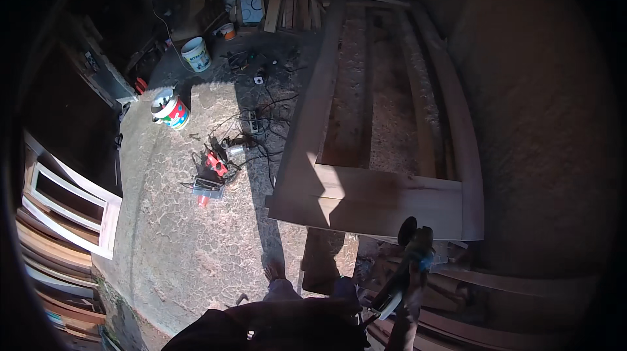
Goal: The person sands a wooden frame using an angle grinder with a sanding disc.
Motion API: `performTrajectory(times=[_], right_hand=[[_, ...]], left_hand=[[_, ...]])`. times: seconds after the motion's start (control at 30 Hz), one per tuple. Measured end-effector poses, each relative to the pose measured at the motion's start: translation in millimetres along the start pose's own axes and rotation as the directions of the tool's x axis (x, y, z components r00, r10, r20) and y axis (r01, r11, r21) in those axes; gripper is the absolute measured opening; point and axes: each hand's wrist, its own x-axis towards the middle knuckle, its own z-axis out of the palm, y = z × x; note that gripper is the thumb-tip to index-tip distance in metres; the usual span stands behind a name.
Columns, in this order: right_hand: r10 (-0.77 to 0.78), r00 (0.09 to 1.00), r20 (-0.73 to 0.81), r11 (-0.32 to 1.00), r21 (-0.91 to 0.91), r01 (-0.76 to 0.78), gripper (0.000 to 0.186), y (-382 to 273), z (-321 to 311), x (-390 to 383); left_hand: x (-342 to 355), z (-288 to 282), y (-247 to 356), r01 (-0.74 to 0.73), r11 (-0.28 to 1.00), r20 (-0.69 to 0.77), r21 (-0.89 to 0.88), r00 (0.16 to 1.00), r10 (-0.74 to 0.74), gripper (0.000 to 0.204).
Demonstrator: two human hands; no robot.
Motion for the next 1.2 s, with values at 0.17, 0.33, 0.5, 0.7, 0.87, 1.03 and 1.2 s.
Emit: performTrajectory(times=[0.17,0.33,0.5,0.7,0.87,1.03,1.2], right_hand=[[-0.164,0.984,-0.072,0.977,0.129,0.173,0.055,3,117,-78],[-0.186,0.973,-0.133,0.954,0.212,0.211,0.051,9,209,-98],[-0.13,0.981,-0.147,0.886,0.426,0.182,0.051,12,263,-82],[-0.183,0.983,-0.011,0.745,0.651,0.146,0.041,12,301,-51],[-0.281,0.96,-0.007,0.723,0.656,0.216,0.044,3,333,-19],[-0.35,0.935,-0.057,0.698,0.65,0.301,0.043,-12,380,41],[-0.333,0.94,-0.073,0.622,0.732,0.277,0.045,-19,422,116]], left_hand=[[-113,-24,-60,0.057,0.998,0.074,-0.001,0.996,-0.057,0.049],[-213,-61,-93,0.136,0.991,-0.024,0.022,0.991,-0.135,0.045],[-308,-117,-121,0.184,0.909,-0.569,0.373,0.819,0.067,0.025],[-386,-218,-148,0.429,0.859,-0.961,0.278,0.139,0.241,0.005],[-426,-332,-136,0.485,0.859,-0.933,0.162,-0.209,0.294,0.016],[-457,-437,-95,0.374,0.9,-0.86,0.224,-0.358,0.363,0.014],[-461,-511,-39,0.56,0.767,-0.704,0.314,-0.405,0.584,0.017]])
